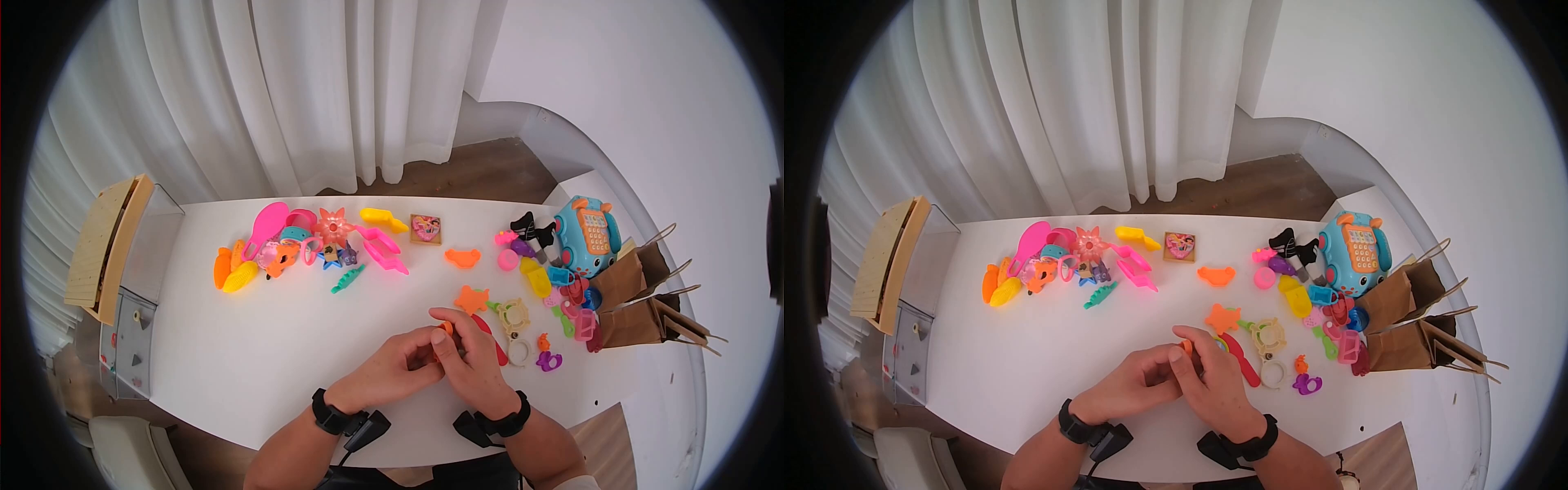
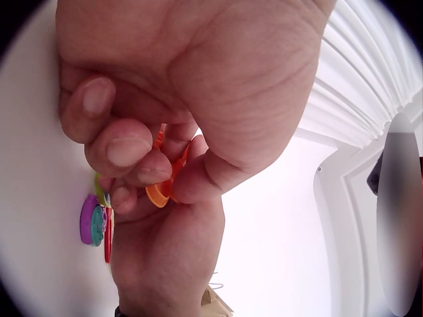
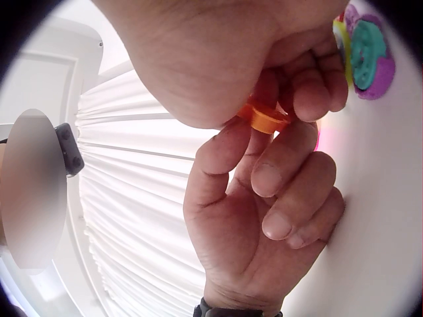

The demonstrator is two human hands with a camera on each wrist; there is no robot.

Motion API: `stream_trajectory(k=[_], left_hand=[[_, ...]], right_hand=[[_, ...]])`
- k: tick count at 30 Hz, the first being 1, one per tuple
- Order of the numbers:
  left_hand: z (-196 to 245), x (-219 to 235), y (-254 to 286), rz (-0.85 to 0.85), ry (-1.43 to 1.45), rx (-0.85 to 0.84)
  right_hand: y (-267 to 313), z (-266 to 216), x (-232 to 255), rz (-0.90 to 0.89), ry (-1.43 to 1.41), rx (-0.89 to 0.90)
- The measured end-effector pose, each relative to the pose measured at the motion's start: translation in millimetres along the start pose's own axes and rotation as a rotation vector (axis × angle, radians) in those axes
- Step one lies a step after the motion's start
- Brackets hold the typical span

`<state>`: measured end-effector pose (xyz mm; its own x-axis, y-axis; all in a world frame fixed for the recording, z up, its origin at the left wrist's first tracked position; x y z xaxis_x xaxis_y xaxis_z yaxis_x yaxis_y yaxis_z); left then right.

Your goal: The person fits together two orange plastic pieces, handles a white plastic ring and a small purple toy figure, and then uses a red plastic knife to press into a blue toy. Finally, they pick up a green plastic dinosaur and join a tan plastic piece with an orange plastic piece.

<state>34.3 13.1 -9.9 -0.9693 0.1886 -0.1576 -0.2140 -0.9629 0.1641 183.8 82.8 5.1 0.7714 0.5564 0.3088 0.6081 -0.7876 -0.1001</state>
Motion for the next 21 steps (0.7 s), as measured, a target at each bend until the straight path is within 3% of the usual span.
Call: stream_trajectory(k=[21], left_hand=[[-2.2, -0.7, -0.4, -0.006, 0.011, -0.019]], right_hand=[[0.4, -0.6, 0.3, 0.007, -0.002, 0.011]])
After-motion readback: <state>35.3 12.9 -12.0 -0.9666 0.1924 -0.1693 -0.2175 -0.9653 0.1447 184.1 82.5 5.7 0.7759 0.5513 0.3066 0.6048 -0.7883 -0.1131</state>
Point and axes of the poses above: each hand's wrist, its own y-axis away from the middle knuckle, its own x-axis out of the back of the hand, z = x × y, the point moved 2 cm from there along -y, towards the middle knuckle, and after that the axes turned 4 degrees about -y, right-handed, at the moved point
